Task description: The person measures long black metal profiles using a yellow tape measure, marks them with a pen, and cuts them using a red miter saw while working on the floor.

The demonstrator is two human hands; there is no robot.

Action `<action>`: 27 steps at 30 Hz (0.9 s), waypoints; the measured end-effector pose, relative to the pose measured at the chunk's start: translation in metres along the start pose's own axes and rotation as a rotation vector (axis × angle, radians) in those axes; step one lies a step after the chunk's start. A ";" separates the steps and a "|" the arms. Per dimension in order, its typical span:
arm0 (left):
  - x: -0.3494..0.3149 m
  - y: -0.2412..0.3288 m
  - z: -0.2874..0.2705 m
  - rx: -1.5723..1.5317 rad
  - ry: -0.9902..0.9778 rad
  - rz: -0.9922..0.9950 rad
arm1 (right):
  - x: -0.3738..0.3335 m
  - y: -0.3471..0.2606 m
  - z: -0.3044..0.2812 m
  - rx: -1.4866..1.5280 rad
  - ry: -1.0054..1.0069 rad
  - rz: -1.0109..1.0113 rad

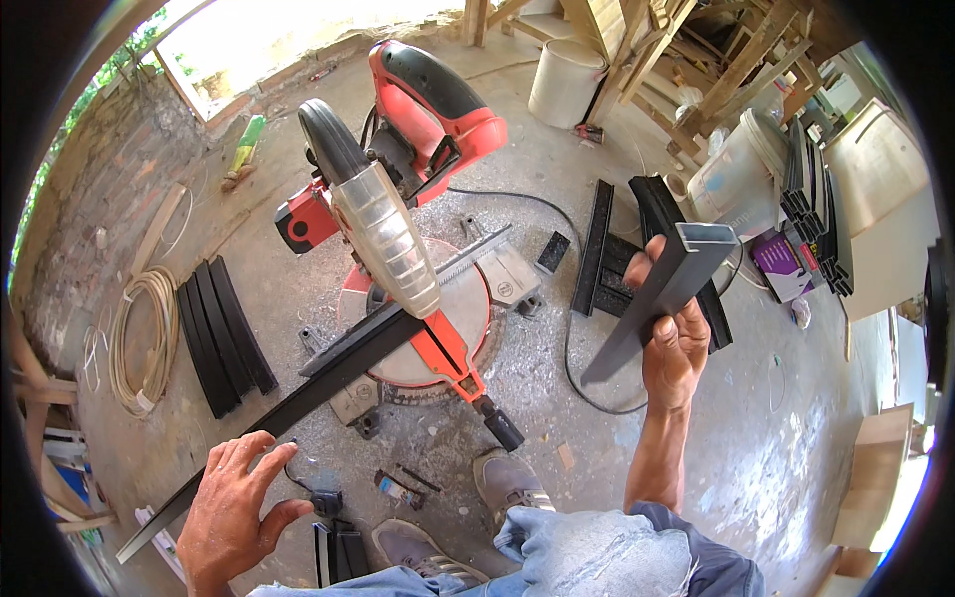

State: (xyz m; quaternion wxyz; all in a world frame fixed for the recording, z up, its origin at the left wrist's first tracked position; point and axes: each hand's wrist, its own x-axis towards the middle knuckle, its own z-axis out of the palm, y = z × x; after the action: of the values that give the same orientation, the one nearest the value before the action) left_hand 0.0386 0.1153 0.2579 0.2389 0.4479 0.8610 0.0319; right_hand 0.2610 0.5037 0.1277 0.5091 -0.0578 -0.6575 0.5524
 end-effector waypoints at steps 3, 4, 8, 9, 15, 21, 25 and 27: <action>0.000 0.000 0.002 0.006 0.007 -0.012 | -0.005 -0.006 0.000 0.221 0.024 0.259; 0.000 -0.001 0.003 0.013 0.012 -0.011 | -0.002 -0.005 0.005 0.226 0.019 0.261; -0.009 -0.011 0.000 0.007 0.044 0.004 | -0.005 -0.004 0.013 0.225 -0.027 0.175; -0.009 -0.012 -0.001 0.007 0.053 0.026 | -0.005 -0.003 0.010 0.170 -0.073 0.163; -0.009 -0.019 -0.005 -0.007 0.158 0.100 | -0.016 -0.009 0.007 0.315 -0.095 0.251; -0.009 -0.025 0.005 -0.033 0.157 0.164 | -0.018 -0.024 0.084 0.472 -0.135 0.117; 0.003 -0.018 0.016 -0.208 0.228 0.318 | -0.036 -0.035 0.136 0.583 -0.130 0.187; 0.010 -0.014 0.022 -0.354 0.192 0.355 | -0.036 -0.035 0.165 0.650 -0.279 0.231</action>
State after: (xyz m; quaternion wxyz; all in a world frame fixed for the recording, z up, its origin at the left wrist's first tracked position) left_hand 0.0330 0.1117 0.2309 0.2214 0.5382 0.7686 0.2656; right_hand 0.1740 0.3572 0.1546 0.3405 0.1090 -0.5002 0.7887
